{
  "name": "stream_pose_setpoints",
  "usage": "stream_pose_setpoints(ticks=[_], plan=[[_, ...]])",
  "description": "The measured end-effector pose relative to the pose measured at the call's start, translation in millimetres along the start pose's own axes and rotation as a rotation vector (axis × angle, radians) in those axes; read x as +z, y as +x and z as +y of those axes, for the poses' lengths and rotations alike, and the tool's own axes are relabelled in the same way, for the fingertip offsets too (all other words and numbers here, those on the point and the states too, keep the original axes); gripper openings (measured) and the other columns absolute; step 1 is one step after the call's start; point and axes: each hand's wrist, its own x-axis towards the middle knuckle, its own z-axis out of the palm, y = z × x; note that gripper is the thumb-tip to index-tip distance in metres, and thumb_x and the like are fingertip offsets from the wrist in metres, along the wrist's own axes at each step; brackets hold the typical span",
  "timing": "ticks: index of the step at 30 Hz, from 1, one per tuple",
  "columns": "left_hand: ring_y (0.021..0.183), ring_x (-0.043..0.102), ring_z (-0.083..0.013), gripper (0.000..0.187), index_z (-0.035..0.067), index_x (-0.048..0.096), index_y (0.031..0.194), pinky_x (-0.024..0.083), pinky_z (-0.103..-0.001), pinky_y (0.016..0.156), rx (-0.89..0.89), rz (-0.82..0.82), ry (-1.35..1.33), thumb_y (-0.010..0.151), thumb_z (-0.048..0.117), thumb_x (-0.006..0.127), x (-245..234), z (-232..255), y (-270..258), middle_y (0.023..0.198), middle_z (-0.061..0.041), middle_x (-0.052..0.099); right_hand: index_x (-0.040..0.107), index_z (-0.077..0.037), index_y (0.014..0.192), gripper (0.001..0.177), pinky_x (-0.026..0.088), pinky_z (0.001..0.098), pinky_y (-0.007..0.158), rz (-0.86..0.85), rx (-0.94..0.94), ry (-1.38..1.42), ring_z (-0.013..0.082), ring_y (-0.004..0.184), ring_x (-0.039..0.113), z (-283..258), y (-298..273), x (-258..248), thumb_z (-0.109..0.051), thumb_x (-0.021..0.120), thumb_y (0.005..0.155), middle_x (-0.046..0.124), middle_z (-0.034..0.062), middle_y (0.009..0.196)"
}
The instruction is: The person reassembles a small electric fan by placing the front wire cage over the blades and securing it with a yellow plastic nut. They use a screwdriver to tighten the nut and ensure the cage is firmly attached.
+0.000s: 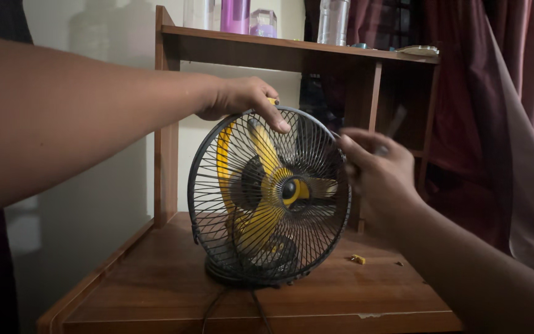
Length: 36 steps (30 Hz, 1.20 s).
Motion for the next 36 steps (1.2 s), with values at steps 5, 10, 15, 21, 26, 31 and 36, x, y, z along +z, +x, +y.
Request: stream_pose_setpoints(ticks=[5,10,15,21,26,31,36], plan=[[0.082,0.066,-0.0189,0.04,0.003,0.071,0.086,0.047,-0.034,0.082,0.033,-0.007,-0.061,0.064,0.033,0.087,-1,-4,1,0.082,-0.006,0.071,0.077,-0.009,0.114,0.026,0.047,0.0208,0.054,-0.053,-0.144,-0.296,0.0069,0.065,0.056,-31,-3,45,-0.019,0.072,0.091,0.07,0.0051,0.088],[0.087,0.076,-0.0127,0.026,0.004,0.073,0.085,0.056,-0.028,0.086,0.045,-0.058,-0.275,0.069,0.022,0.082,-4,-5,2,0.088,-0.005,0.081,0.077,-0.007,0.108,0.023,0.054,0.0237,0.057,-0.09,-0.196,-0.357,0.0104,0.069,0.065,-40,10,68,-0.019,0.073,0.089,0.075,0.0056,0.09],[0.076,0.065,-0.0161,0.028,0.004,0.071,0.088,0.05,-0.033,0.074,-0.005,-0.041,-0.229,0.075,0.023,0.086,-5,-6,-3,0.082,-0.007,0.071,0.077,-0.003,0.104,0.021,0.057,0.0266,0.075,-0.185,-0.324,-0.393,0.0107,0.081,0.07,-38,34,77,-0.018,0.075,0.09,0.077,0.0075,0.093],[0.083,0.069,-0.0142,0.034,0.005,0.073,0.094,0.054,-0.03,0.08,0.001,-0.045,-0.226,0.07,0.024,0.087,-5,-6,-5,0.087,-0.004,0.074,0.076,-0.002,0.102,0.021,0.06,0.0295,0.085,-0.257,-0.342,-0.429,0.0137,0.089,0.075,-38,50,84,-0.016,0.076,0.087,0.079,0.0092,0.096],[0.095,0.068,-0.0151,0.041,0.003,0.075,0.099,0.05,-0.031,0.088,0.016,-0.044,-0.16,0.069,0.028,0.087,-4,-7,-4,0.096,-0.005,0.075,0.078,-0.006,0.101,0.019,0.06,0.0314,0.078,-0.253,-0.362,-0.636,0.0149,0.083,0.076,-45,53,88,-0.018,0.076,0.087,0.079,0.0087,0.092],[0.094,0.065,-0.0155,0.042,0.006,0.074,0.101,0.049,-0.032,0.088,0.026,-0.089,-0.139,0.074,0.036,0.083,-10,-21,5,0.096,-0.004,0.072,0.078,-0.009,0.1,0.017,0.061,0.0317,0.071,-0.248,-0.496,-0.886,0.0146,0.078,0.076,-45,59,93,-0.021,0.074,0.088,0.079,0.0084,0.089],[0.097,0.059,-0.017,0.022,0.001,0.067,0.092,0.047,-0.035,0.093,0.205,-0.167,-0.399,0.084,0.022,0.067,-24,-53,21,0.094,-0.006,0.066,0.077,-0.006,0.1,0.019,0.057,0.0379,0.075,-0.201,-0.578,-0.91,0.0205,0.08,0.075,-33,59,93,-0.023,0.071,0.092,0.078,0.0107,0.091]])
